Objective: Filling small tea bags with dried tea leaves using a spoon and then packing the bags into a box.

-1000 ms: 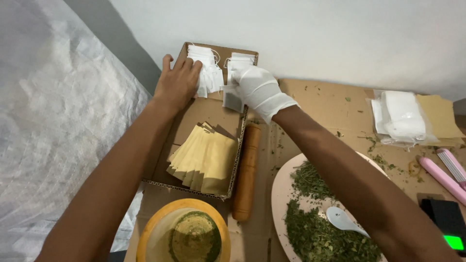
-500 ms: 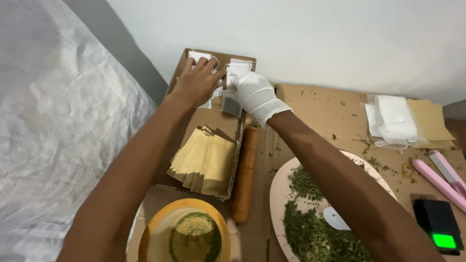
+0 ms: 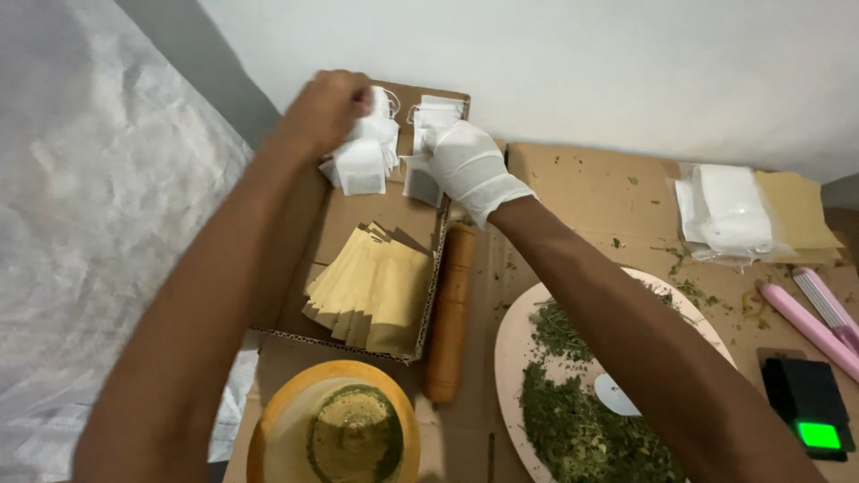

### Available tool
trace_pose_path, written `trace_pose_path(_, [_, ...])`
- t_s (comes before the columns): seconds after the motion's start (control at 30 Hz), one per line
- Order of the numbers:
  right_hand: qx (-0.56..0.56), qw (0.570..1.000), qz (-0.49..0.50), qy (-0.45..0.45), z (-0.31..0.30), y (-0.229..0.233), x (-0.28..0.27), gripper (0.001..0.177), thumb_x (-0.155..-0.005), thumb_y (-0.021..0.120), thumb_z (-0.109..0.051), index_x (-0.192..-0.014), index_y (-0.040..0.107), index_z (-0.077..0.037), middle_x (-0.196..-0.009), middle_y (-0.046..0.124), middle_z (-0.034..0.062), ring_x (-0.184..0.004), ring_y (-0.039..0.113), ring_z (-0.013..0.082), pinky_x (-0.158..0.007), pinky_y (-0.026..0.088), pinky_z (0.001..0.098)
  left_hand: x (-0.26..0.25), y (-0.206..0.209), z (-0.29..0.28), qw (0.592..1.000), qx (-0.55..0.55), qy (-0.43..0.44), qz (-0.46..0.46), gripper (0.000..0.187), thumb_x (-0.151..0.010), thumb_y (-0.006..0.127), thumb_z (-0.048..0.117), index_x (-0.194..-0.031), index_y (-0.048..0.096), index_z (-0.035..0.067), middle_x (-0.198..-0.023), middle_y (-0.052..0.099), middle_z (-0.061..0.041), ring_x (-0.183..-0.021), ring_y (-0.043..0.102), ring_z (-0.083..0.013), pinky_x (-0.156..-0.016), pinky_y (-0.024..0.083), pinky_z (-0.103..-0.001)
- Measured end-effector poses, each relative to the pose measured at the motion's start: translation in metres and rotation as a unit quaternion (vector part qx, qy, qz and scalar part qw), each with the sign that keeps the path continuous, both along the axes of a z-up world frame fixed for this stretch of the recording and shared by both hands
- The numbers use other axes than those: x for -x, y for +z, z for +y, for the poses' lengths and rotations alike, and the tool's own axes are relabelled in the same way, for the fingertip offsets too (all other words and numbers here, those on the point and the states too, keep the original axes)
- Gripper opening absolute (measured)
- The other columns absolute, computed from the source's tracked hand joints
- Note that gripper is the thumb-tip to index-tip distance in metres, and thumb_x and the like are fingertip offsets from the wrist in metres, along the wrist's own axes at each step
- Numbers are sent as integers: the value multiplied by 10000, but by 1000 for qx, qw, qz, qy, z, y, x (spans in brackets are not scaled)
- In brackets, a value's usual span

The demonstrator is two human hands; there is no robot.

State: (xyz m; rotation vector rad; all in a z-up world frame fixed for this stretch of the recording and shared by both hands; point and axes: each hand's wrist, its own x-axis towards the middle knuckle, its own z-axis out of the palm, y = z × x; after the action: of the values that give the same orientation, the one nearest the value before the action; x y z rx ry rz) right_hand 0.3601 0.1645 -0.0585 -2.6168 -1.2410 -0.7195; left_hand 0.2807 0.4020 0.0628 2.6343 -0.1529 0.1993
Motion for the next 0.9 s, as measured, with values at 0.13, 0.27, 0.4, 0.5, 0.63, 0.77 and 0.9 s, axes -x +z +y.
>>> trace_pose_path(0.13, [19,993,109,-33,-5,36,29,124,-895,602,-18,-907,656,-129,-775,651,75,-658,630,276,-578,554,441,11,-5,25,998,-54,29,13,240,-1046,591,-90,-902,629,98,-962,672,-99,-848,597,-245,-753,491,-422])
trace_pose_path(0.27, [27,992,120,-24,-5,38,28,90,-953,627,-119,-868,616,-148,-793,610,57,-698,589,259,-598,522,427,-1,-23,50,917,-384,-42,-101,242,-863,689,-54,-1086,765,2,-1154,698,-213,-1138,595,-404,-935,532,-513])
trace_pose_path(0.4, [35,999,31,-24,-1,17,13,46,-902,698,-120,-906,656,-139,-785,652,88,-664,627,314,-561,541,472,-11,-25,17,903,-405,-51,-137,526,-763,655,-59,-1283,717,-2,-1145,646,-192,-1097,568,-324,-916,554,-443])
trace_pose_path(0.5, [29,996,-68,-39,3,-5,1,302,-969,800,-421,-835,659,-190,-766,637,37,-670,642,275,-559,561,437,-21,-33,-5,935,-312,-106,-131,389,-1001,738,68,-1389,766,93,-1218,680,-228,-1126,595,-377,-977,531,-528])
trace_pose_path(0.63, [43,998,2,-37,2,7,7,146,-986,716,-275,-995,723,-130,-815,692,85,-713,681,334,-603,590,476,-25,-35,-32,946,-310,-87,-35,366,-1069,724,340,-1353,788,117,-1422,619,-240,-1340,530,-413,-1113,494,-613])
trace_pose_path(0.77, [-16,1000,-11,-17,2,7,8,375,-974,795,-486,-834,679,-158,-795,672,73,-703,656,307,-595,563,467,-30,-50,-33,915,-396,-80,-22,187,-1047,727,308,-1176,785,185,-1489,594,-215,-1382,516,-400,-1159,460,-591])
trace_pose_path(0.9, [7,999,-41,-25,2,4,6,401,-991,784,-553,-931,724,-161,-843,703,89,-725,694,316,-594,590,462,-34,-47,-26,940,-321,-78,-88,224,-985,839,265,-985,811,43,-1279,705,-207,-1207,592,-368,-1103,514,-565])
